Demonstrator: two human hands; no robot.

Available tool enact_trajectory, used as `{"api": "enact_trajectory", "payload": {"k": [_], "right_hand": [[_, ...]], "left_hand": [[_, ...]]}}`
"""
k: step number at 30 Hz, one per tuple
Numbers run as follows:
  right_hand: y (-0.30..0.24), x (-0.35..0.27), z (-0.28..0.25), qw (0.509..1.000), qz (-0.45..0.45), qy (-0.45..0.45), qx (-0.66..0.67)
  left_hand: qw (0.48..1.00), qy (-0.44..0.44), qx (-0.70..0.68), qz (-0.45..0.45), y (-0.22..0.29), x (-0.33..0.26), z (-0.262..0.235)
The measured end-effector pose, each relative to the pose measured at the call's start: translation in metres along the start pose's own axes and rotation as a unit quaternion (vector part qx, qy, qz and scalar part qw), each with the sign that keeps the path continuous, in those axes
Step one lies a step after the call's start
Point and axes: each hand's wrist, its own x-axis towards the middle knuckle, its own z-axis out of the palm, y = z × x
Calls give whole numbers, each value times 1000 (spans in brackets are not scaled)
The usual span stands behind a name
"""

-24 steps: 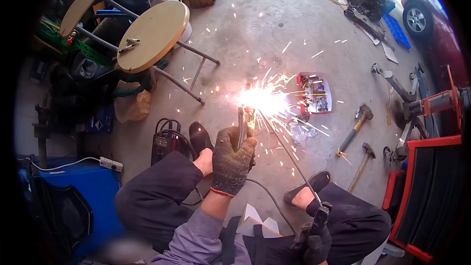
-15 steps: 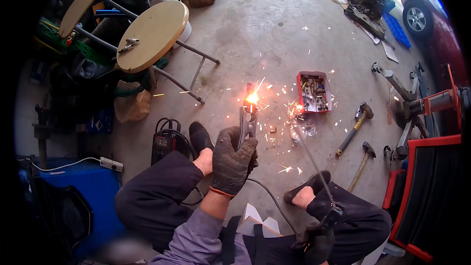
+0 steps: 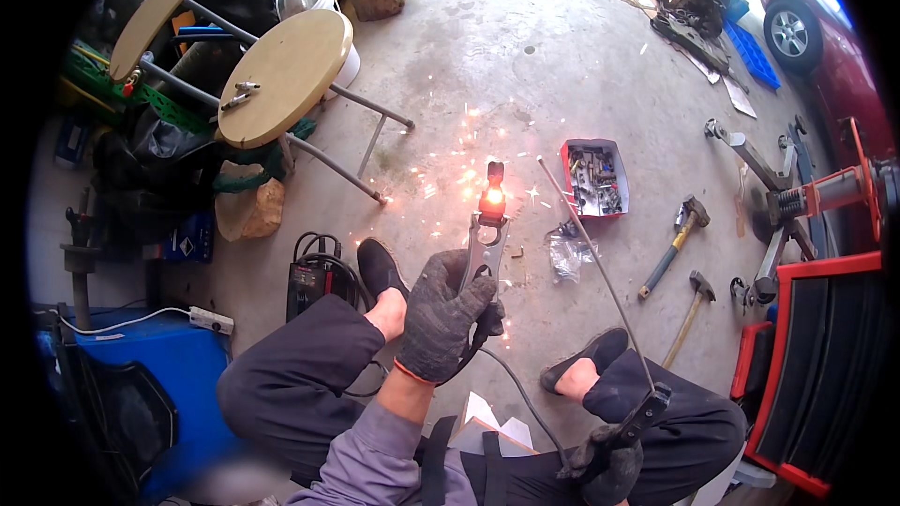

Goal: The person sits on the floor and uses a welding torch to join a small metal component. They repeatedly position the part, weld it, and use a hammer to tap the joint, then inspect and re-weld the area.

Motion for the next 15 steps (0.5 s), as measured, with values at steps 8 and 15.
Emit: {"api": "enact_trajectory", "payload": {"k": [8, 15], "right_hand": [[25, -13, -33, 998, 28, 3, -58], [25, -19, -36, 998, 13, 23, -62]], "left_hand": [[995, 46, 2, 91, -2, 3, 7], [991, -10, -6, 130, -6, 4, 2]]}}
